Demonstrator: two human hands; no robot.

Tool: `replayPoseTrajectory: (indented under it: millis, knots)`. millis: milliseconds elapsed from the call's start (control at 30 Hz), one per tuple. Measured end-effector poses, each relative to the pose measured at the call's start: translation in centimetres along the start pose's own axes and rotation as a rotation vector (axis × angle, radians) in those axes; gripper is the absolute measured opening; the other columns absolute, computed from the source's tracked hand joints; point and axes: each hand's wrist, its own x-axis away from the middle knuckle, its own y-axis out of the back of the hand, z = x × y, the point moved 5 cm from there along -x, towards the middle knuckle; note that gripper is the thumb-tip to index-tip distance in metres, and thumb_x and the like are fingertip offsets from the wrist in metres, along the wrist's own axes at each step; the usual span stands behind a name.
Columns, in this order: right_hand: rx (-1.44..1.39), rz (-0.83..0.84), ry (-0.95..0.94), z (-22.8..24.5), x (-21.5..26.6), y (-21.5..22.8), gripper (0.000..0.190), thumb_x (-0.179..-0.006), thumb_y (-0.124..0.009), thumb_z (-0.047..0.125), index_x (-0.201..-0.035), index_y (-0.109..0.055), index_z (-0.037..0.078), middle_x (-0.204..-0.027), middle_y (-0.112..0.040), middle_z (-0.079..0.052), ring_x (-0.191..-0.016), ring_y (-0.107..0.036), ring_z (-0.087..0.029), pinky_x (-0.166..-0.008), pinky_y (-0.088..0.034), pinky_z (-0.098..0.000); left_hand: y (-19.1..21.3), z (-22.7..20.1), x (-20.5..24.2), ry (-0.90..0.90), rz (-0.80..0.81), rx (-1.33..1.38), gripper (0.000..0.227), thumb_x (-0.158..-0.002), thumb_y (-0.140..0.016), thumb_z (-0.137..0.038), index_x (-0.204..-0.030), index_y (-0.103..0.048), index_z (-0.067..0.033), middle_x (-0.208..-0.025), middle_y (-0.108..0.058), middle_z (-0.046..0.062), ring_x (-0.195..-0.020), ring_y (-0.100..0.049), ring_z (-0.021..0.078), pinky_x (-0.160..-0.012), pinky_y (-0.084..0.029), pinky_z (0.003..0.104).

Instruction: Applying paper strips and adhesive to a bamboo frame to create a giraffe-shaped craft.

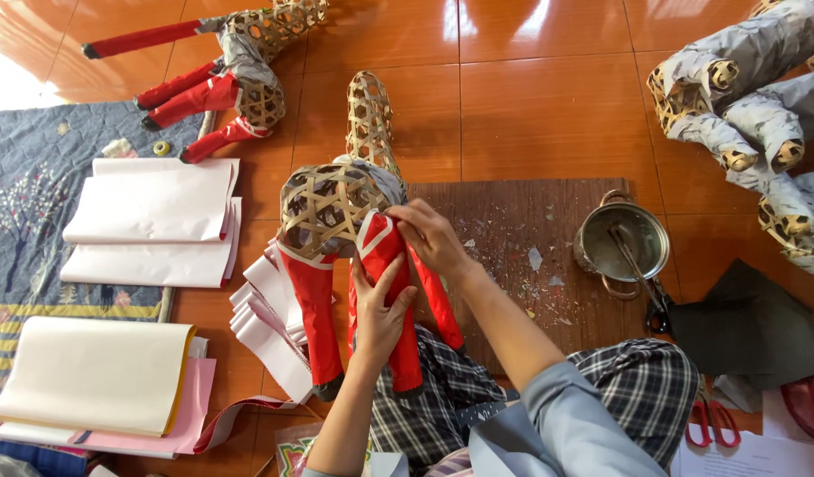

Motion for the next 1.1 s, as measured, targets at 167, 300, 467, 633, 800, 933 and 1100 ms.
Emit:
replayPoseTrajectory:
  millis: [167, 300, 467, 633, 800, 933, 1100]
  knots:
    - [-0.041, 0.107, -0.038, -1.9, -1.8, 0.2, 0.023, -0.111, -0.055, 0.028, -0.11, -0.063, 0.006, -0.099, -0.059, -0.006, -0.092, -0.06, -0.019, -0.083, -0.054, -0.0318, -0.7, 0.2, 0.0, 0.002, 0.006, 0.013, 0.052, -0.089, -0.081, -0.019, -0.138, -0.065, -0.0151, -0.167, -0.018, 0.03, -0.154, -0.027, 0.0439, -0.122, -0.03, 0.046]
    - [-0.169, 0.181, -0.237, -3.9, -1.6, -0.8, 0.032, -0.115, -0.051, 0.034, -0.102, -0.058, 0.006, -0.101, -0.053, -0.007, -0.098, -0.055, -0.019, -0.091, -0.05, -0.0309, -1.2, 0.7, 0.1, 0.0, -0.027, 0.052, 0.053, -0.084, -0.083, -0.015, -0.135, -0.067, -0.016, -0.167, -0.017, 0.03, -0.155, -0.026, 0.0436, -0.123, -0.03, 0.045]
    - [-0.413, 0.102, -0.471, -0.4, -0.7, -0.4, 0.035, -0.113, -0.043, 0.037, -0.116, -0.059, 0.006, -0.109, -0.061, -0.008, -0.105, -0.059, -0.019, -0.097, -0.051, -0.0316, -1.0, 0.2, -0.4, -0.047, -0.061, 0.048, 0.057, -0.083, -0.084, -0.012, -0.137, -0.067, -0.0162, -0.168, -0.019, 0.029, -0.156, -0.027, 0.0436, -0.125, -0.03, 0.045]
    - [-0.555, -0.051, -0.508, 2.2, 0.9, 0.2, 0.044, -0.11, -0.038, 0.037, -0.136, -0.053, 0.004, -0.127, -0.064, -0.008, -0.122, -0.061, -0.021, -0.111, -0.05, -0.0344, -0.5, -0.7, -0.6, -0.062, -0.036, 0.018, 0.063, -0.081, -0.085, -0.013, -0.14, -0.063, -0.0177, -0.166, -0.017, 0.029, -0.154, -0.025, 0.0446, -0.122, -0.032, 0.044]
    - [-0.55, -0.271, -0.553, 0.4, 2.8, 1.4, 0.056, -0.11, -0.042, 0.037, -0.152, -0.044, -0.001, -0.144, -0.058, -0.02, -0.134, -0.056, -0.029, -0.115, -0.045, -0.0398, 2.4, -3.5, -0.2, -0.027, 0.071, 0.072, 0.065, -0.089, -0.078, -0.012, -0.149, -0.054, -0.016, -0.166, -0.013, 0.032, -0.153, -0.024, 0.0433, -0.12, -0.03, 0.045]
    - [-0.329, -0.233, -0.507, 0.9, 4.0, 0.7, 0.065, -0.111, -0.038, 0.044, -0.157, -0.038, -0.001, -0.157, -0.048, -0.021, -0.146, -0.046, -0.03, -0.121, -0.037, -0.0391, 7.8, -0.7, 2.1, -0.051, -0.258, -0.092, 0.049, -0.097, -0.069, -0.012, -0.145, -0.059, -0.0131, -0.158, -0.052, 0.019, -0.15, -0.05, 0.0328, -0.124, -0.043, 0.042]
    - [-0.368, -0.198, -0.493, 0.7, 4.1, -0.5, 0.08, -0.108, -0.028, 0.059, -0.163, -0.022, 0.001, -0.164, -0.038, -0.02, -0.153, -0.035, -0.029, -0.124, -0.029, -0.0374, 11.6, 0.0, 3.7, 0.059, -0.457, -0.178, 0.055, -0.096, -0.073, -0.008, -0.146, -0.051, 0.0039, -0.147, -0.055, 0.023, -0.137, -0.052, 0.0346, -0.112, -0.044, 0.045]
